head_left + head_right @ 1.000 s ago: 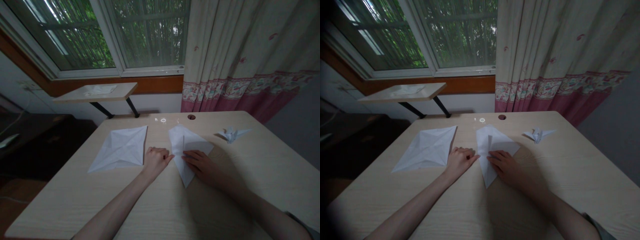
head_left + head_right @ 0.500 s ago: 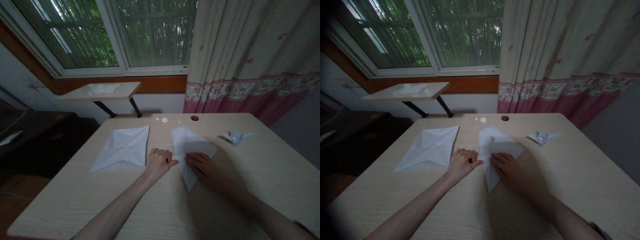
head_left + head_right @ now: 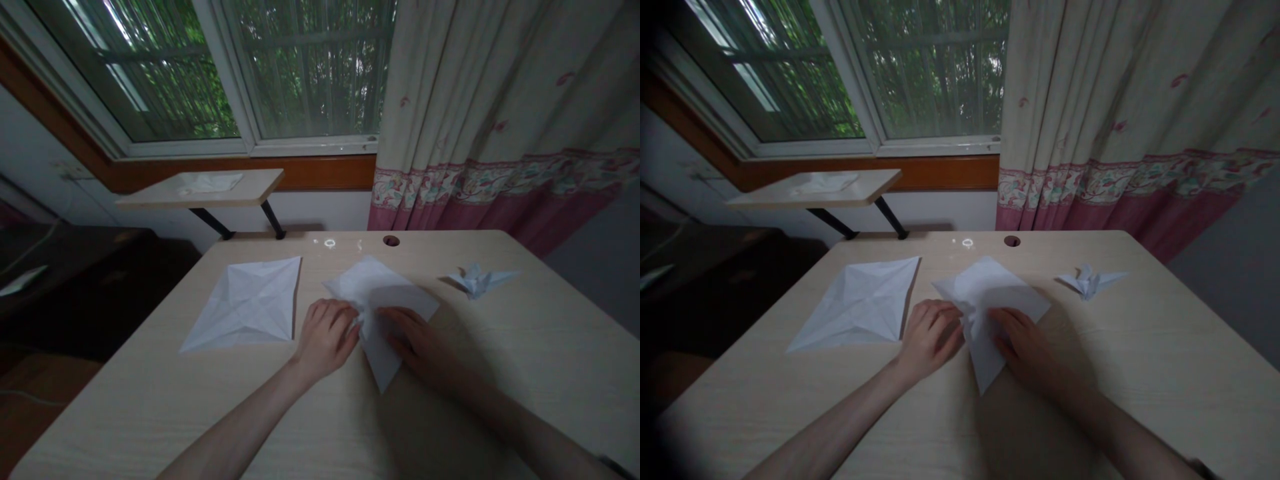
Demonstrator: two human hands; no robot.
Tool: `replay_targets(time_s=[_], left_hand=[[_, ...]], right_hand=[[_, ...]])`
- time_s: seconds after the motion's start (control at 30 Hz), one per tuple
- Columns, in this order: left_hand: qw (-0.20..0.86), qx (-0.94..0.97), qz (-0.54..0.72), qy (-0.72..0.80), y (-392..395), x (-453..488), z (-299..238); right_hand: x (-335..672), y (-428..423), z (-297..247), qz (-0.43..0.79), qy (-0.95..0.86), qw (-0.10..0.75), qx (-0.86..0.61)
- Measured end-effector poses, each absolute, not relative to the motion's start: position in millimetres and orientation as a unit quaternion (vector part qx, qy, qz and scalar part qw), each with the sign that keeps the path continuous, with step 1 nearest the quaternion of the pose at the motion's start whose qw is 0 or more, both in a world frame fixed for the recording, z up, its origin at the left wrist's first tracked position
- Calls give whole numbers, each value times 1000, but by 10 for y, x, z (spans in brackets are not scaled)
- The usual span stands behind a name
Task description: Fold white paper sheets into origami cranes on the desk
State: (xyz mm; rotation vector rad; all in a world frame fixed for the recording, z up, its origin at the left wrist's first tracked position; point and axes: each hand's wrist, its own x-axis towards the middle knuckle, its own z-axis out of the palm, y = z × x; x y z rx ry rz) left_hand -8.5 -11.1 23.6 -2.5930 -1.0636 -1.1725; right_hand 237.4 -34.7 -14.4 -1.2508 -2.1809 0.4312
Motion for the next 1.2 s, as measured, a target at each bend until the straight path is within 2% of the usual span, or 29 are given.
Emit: replay_targets(time_s=[0.2, 0.5, 0.7, 0.93, 1.03, 1.2], left_hand=[[7, -901, -301, -313, -105, -68, 203], [-44, -897, -226, -378, -88, -66, 138], [-85, -904, -166, -383, -69, -82, 92], [-95, -923, -89, -363, -34, -111, 126], [-88, -930, -82, -347, -29, -114, 117], [-63, -938, -95, -328, -41, -104, 101]], right_hand=[[2458, -296, -230, 59, -799, 314, -510], [2631, -129, -357, -101, -741, 218, -627], [2691, -61, -411, -101, -722, 235, -643], [2714, -33, -274, -27, -700, 328, -634], [2707, -46, -220, 2, -699, 358, -619], [2712, -52, -178, -19, -717, 384, -582]])
